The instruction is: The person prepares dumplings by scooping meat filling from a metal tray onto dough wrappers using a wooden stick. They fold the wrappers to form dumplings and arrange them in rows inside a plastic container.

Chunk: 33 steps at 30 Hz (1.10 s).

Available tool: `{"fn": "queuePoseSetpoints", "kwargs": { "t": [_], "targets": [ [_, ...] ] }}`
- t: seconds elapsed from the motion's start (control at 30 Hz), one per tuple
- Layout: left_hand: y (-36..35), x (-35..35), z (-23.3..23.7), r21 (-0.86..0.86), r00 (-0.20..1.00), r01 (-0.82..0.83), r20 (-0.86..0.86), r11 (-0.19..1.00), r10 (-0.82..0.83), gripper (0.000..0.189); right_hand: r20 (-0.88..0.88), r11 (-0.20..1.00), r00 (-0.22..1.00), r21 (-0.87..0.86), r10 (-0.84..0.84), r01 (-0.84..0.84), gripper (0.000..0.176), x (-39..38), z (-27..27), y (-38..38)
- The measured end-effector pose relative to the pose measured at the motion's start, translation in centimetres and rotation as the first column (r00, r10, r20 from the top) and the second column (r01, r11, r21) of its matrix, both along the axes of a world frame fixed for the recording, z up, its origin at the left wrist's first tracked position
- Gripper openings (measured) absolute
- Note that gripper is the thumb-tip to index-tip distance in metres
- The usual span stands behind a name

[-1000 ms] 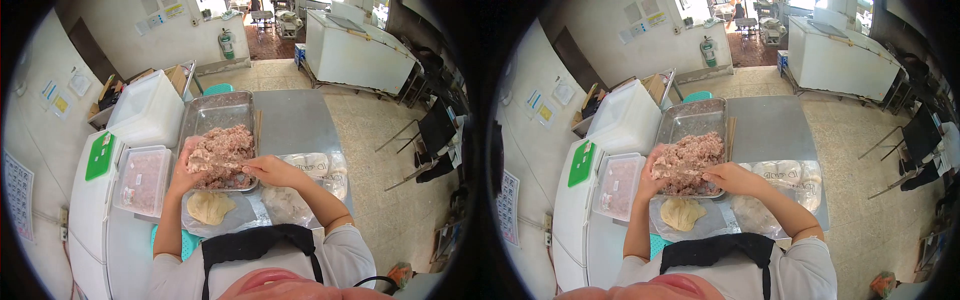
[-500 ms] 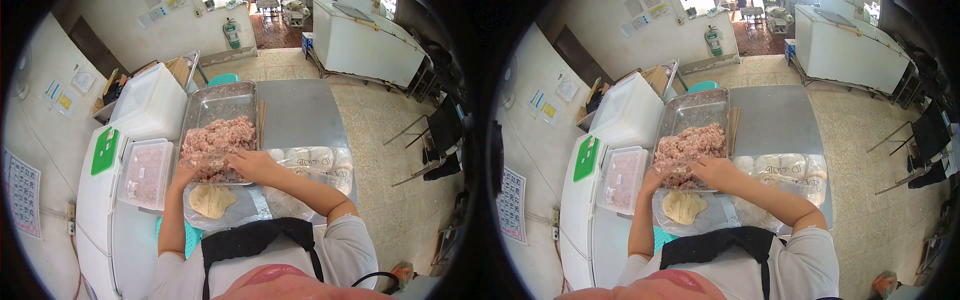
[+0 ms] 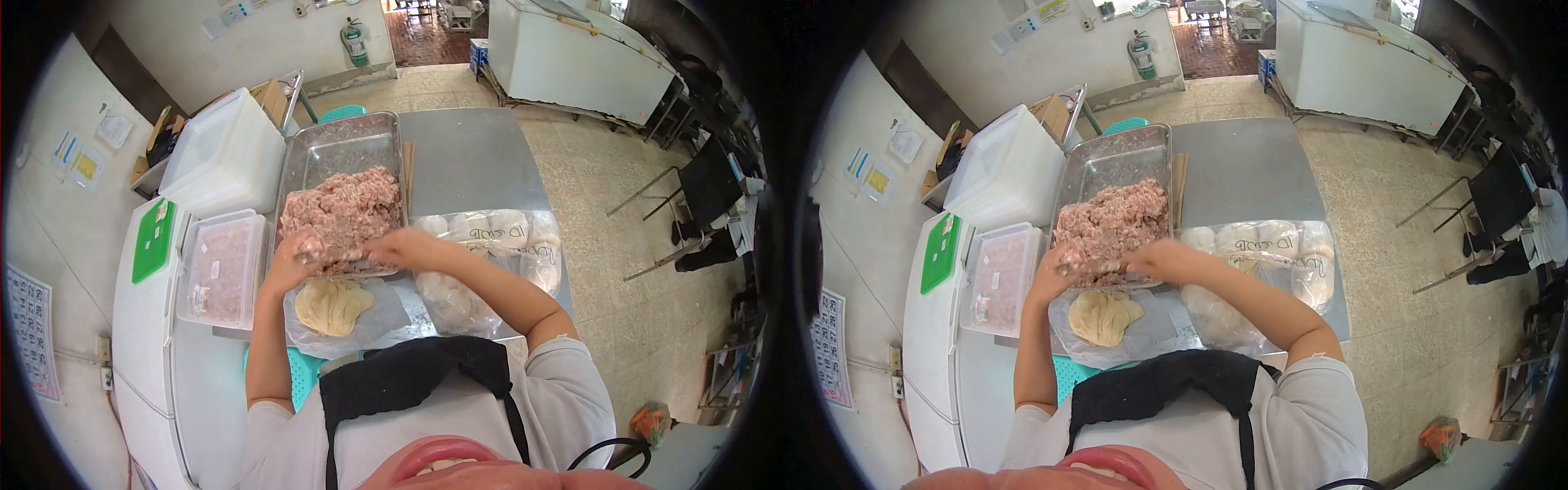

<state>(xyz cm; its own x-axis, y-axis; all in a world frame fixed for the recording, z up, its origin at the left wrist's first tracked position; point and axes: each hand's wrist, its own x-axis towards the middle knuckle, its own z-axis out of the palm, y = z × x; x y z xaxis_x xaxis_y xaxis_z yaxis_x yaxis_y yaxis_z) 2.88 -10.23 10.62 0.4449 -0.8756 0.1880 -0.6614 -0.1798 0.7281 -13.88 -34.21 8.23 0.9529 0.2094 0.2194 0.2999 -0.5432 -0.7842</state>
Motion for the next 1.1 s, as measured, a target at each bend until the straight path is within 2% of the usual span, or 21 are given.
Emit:
{"fn": "queuePoseSetpoints", "kwargs": {
  "t": [0.07, 0.1, 0.17, 0.2, 0.23, 0.27, 0.3, 0.37, 0.4, 0.47, 0.53, 0.6, 0.67, 0.7, 0.73, 0.8, 0.83, 0.87, 1.0, 1.07, 1.1],
  "targets": [
    [-0.6, -0.4, -0.3, 0.067, 0.962, -0.272, 0.041, 0.960, 0.270, 0.037, 0.146, 0.879, 0.963, -0.394, -0.227, 0.267, 0.030, -0.9, 2.4, -0.2],
    [-0.7, -0.2, -0.3, 0.071, 0.964, -0.265, 0.032, 0.962, 0.263, 0.037, 0.298, 0.838, 0.922, -0.412, -0.248, 0.358, 0.026, -1.2, 1.8, 0.7],
    [-0.5, 0.3, -0.2, 0.107, 0.923, -0.185, -0.323, 0.977, 0.211, 0.036, 0.280, 0.842, 0.923, -0.400, -0.264, 0.362, 0.027, -0.9, 0.6, 2.2],
    [-0.5, 0.9, -0.5, 0.123, 0.915, -0.187, -0.338, 0.975, 0.219, 0.036, 0.272, 0.848, 0.924, -0.387, -0.270, 0.362, 0.028, -0.5, -0.4, 2.9],
    [-0.5, 1.6, -0.9, 0.147, 0.953, -0.237, -0.154, 0.960, 0.259, 0.038, 0.401, 0.898, 0.889, -0.273, -0.221, 0.346, 0.030, 1.5, -4.2, 1.6],
    [-0.2, 2.1, -1.4, 0.160, 0.957, -0.289, 0.038, 0.944, 0.287, 0.041, 0.201, 0.817, 0.921, -0.425, -0.335, 0.390, 0.029, 1.4, -3.9, 0.9],
    [0.1, 2.1, -1.5, 0.171, 0.953, -0.301, 0.026, 0.938, 0.301, 0.041, 0.019, 0.719, 0.891, -0.583, -0.453, 0.378, 0.029, 1.1, -2.8, 0.2],
    [1.1, 1.9, -0.6, -0.166, 0.966, -0.248, 0.037, 0.954, 0.257, 0.054, -0.007, 0.757, 0.875, -0.504, -0.485, 0.416, 0.029, 0.2, -2.8, -0.4],
    [1.3, 1.6, 0.6, -0.147, 0.963, -0.257, 0.037, 0.955, 0.265, 0.054, -0.020, 0.779, 0.855, -0.424, -0.518, 0.462, 0.029, -0.7, -1.2, 0.3],
    [1.9, 0.9, 3.2, -0.291, 0.989, -0.118, 0.050, 0.949, 0.138, 0.060, -0.054, 0.802, 0.839, -0.334, -0.541, 0.496, 0.030, -1.8, 2.0, 2.7],
    [3.4, 1.8, 4.2, -0.196, 0.993, -0.092, 0.052, 0.976, 0.105, 0.054, -0.054, 0.862, 0.877, 0.162, -0.477, 0.479, 0.030, -2.1, 3.8, 5.1],
    [4.6, 3.1, 5.0, -0.112, 0.997, -0.051, 0.053, 0.992, 0.058, 0.049, -0.036, 0.890, 0.904, 0.163, -0.427, 0.426, 0.035, -1.0, 4.1, 7.9],
    [5.8, 4.4, 5.5, -0.027, 0.952, 0.301, -0.055, 0.953, -0.303, 0.034, -0.038, 0.957, 0.957, 0.033, -0.288, 0.289, 0.034, 0.5, 3.2, 10.8],
    [6.5, 4.8, 5.6, -0.026, 0.948, 0.311, -0.058, 0.950, -0.312, 0.034, 0.051, 0.958, 0.956, 0.026, -0.288, 0.287, 0.030, 1.1, 2.5, 11.0],
    [7.0, 5.1, 5.6, 0.030, 0.968, 0.249, -0.027, 0.968, -0.248, 0.031, 0.048, 0.955, 0.954, 0.026, -0.296, 0.295, 0.030, 1.2, 3.3, 11.3],
    [8.2, 6.1, 5.3, 0.081, 0.981, 0.190, 0.008, 0.978, -0.191, 0.028, 0.272, 0.794, 0.850, -0.314, -0.451, 0.521, 0.027, 1.1, 6.0, 12.0],
    [8.8, 6.9, 4.8, 0.054, 0.991, 0.130, -0.011, 0.990, -0.130, 0.030, 0.373, 0.723, 0.809, -0.375, -0.455, 0.580, 0.024, 1.1, 6.7, 13.5],
    [9.4, 7.6, 4.4, 0.030, 0.997, 0.069, -0.034, 0.997, -0.068, 0.032, 0.373, 0.719, 0.806, -0.377, -0.459, 0.584, 0.024, 1.3, 6.8, 15.1],
    [11.5, 9.3, 4.6, -0.046, 0.992, 0.118, -0.048, 0.992, -0.121, 0.035, 0.334, 0.690, 0.814, -0.433, -0.475, 0.580, 0.025, 2.7, 7.5, 17.2],
    [12.8, 10.1, 4.5, 0.031, 0.959, -0.004, -0.282, 0.999, 0.013, 0.040, 0.343, 0.688, 0.803, -0.415, -0.487, 0.595, 0.027, 3.7, 7.8, 17.6],
    [13.3, 10.4, 4.6, 0.030, 0.959, 0.000, -0.283, 1.000, 0.008, 0.040, 0.374, 0.739, 0.802, -0.335, -0.466, 0.585, 0.027, 4.1, 7.8, 18.4]
  ]
}}
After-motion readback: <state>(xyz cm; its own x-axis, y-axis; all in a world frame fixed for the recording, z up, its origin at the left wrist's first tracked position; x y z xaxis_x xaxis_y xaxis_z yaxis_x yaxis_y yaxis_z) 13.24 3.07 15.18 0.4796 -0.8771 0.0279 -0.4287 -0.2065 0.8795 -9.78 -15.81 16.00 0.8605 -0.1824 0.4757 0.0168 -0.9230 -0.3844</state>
